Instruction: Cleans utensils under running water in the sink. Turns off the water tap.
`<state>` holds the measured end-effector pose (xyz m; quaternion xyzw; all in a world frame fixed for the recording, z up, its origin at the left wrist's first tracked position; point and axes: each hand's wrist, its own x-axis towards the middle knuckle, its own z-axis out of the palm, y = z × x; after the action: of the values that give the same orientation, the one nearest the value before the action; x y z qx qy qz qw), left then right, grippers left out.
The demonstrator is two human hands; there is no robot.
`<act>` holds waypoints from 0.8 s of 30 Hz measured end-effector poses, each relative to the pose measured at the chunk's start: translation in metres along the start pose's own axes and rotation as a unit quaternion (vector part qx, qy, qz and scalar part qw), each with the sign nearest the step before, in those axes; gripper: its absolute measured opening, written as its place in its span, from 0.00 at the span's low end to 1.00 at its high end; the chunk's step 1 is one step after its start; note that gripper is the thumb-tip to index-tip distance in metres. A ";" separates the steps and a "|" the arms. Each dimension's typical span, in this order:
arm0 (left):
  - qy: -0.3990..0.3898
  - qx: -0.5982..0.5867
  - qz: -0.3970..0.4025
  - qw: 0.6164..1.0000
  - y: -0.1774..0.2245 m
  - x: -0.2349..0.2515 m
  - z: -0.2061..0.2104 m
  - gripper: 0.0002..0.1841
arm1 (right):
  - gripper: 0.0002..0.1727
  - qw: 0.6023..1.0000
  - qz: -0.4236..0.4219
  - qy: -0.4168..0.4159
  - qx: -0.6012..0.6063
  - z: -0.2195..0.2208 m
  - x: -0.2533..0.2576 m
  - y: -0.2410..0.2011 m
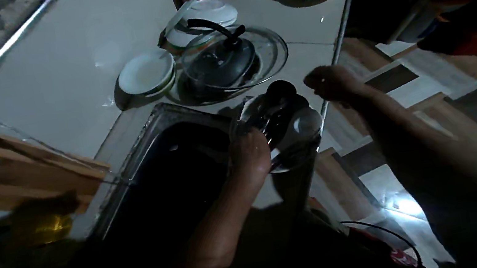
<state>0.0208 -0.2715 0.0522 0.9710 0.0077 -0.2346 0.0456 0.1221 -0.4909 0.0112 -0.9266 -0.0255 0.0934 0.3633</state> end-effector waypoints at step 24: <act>0.102 -0.378 -0.055 0.918 -0.115 0.039 0.052 0.37 | 0.27 0.908 0.042 0.233 0.345 0.108 -0.065 0.049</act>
<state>0.0275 -0.1624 -0.0208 0.8981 0.1543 -0.1158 0.3952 0.0366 -0.4624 -0.0893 -0.7390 0.1326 -0.1067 0.6518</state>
